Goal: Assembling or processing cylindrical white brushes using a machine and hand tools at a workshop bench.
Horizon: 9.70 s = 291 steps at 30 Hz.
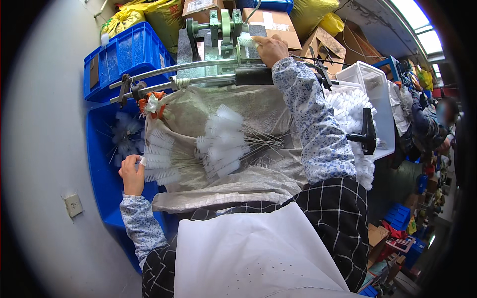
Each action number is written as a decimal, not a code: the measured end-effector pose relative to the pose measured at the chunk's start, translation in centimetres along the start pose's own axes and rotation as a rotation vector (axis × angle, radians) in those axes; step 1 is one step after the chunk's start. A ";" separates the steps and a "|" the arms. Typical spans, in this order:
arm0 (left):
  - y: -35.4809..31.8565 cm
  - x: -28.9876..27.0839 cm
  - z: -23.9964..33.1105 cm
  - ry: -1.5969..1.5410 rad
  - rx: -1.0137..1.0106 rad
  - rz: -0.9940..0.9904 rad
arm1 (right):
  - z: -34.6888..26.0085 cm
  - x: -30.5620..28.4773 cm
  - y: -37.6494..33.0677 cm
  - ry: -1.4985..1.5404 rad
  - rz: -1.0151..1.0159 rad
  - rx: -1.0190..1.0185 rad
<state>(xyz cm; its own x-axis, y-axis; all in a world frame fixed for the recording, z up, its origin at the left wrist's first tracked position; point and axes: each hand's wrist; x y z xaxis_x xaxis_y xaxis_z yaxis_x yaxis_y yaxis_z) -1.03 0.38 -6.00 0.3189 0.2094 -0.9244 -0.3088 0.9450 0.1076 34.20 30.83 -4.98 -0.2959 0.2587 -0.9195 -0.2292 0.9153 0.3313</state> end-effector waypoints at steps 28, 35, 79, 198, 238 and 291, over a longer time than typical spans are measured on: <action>4.9 -9.3 0.6 -0.918 -0.158 1.027 | -2.5 1.2 -0.7 0.041 0.074 0.158; 6.0 -7.7 2.7 -0.911 -0.149 1.043 | -7.4 2.4 0.0 0.043 -0.015 0.158; 1.9 -0.5 7.5 -0.177 0.006 0.143 | 0.9 -2.1 -2.9 -0.014 0.143 -0.080; -2.6 1.7 -5.3 -0.517 -0.523 0.150 | -0.1 1.4 0.1 -0.013 0.056 -0.044; 1.3 -8.5 -0.7 -0.906 -0.113 1.028 | 0.3 1.4 -1.1 0.073 0.085 0.213; 6.6 6.9 22.8 -1.532 0.154 0.117 | -1.6 -9.1 -8.2 0.894 -0.751 -0.026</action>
<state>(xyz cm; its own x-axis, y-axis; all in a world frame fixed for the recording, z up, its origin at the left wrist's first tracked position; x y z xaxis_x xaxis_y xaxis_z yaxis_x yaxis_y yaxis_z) 19.56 13.80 -3.29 0.9130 0.2392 0.3304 -0.3355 0.9010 0.2750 37.29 20.47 1.04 -0.6229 -0.6644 -0.4131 -0.6400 0.7364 -0.2194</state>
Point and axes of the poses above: each hand's wrist, its own y-axis towards the middle knuckle, its own x-axis out of the palm, z = x × y, and after that the axes turned 10 degrees about z, right-handed
